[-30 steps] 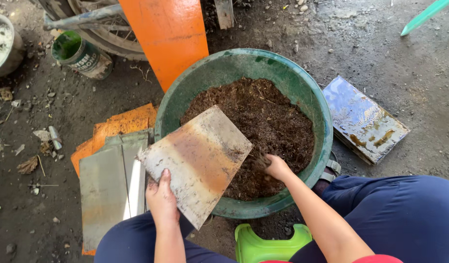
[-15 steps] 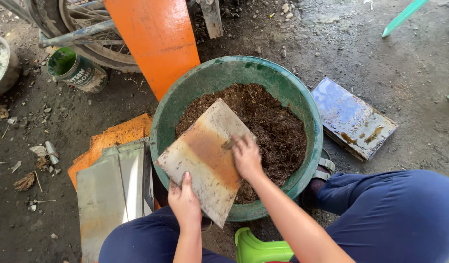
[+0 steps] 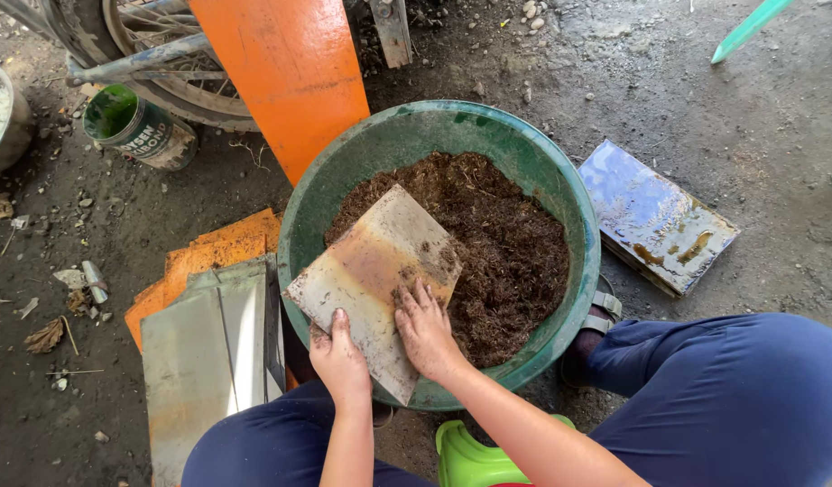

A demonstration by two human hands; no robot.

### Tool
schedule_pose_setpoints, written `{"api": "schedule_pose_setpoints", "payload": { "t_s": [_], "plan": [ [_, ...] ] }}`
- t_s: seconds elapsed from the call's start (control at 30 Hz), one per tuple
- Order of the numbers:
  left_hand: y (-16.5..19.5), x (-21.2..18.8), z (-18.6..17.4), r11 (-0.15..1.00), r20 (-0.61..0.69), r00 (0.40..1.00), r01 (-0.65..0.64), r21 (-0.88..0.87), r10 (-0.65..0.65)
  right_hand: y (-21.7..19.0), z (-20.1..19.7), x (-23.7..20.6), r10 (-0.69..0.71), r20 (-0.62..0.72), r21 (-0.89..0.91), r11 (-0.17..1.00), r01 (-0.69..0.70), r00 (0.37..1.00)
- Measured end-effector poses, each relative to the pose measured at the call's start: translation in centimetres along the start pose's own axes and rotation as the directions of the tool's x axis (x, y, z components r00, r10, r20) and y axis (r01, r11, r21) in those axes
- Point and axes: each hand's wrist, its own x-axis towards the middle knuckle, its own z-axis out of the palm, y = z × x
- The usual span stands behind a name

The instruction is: The person scrubs several rectangular metal sheets with a dark granular substance from a green basin. They repeatedly rub the sheets by hand, flip them over, and place them aside after cleaning.

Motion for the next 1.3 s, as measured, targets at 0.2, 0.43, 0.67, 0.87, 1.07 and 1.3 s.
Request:
{"api": "schedule_pose_setpoints", "payload": {
  "t_s": [0.2,0.43,0.67,0.87,1.07,1.3],
  "plan": [
    [2.1,-2.2,-1.8,0.989,0.041,0.999,0.026,-0.149,-0.020,3.6,-4.2,6.6,0.287,-0.115,0.089,0.957,-0.277,0.951],
    [3.2,-1.5,-3.5,0.992,0.003,1.000,0.018,-0.126,-0.018,13.0,-8.1,12.2,0.509,-0.064,0.162,0.854,-0.494,0.859],
    [0.5,0.4,-2.4,0.999,-0.003,1.000,-0.009,-0.036,0.009,10.7,-6.4,9.3,0.132,-0.222,0.369,0.928,-0.042,0.966],
    [0.0,0.5,0.2,0.997,-0.019,0.999,-0.030,-0.077,0.029,0.5,-3.2,2.7,-0.087,-0.035,0.496,0.864,0.092,0.996],
    [0.6,2.5,0.3,0.971,-0.083,0.991,-0.117,-0.208,0.101,2.2,0.1,-4.2,-0.645,-0.078,-0.089,0.764,0.639,0.760],
    [1.1,2.8,-2.5,0.986,-0.139,0.985,-0.119,-0.114,0.103,11.6,-2.6,4.1,0.387,0.113,-0.614,0.752,-0.242,0.915]
  ]
}}
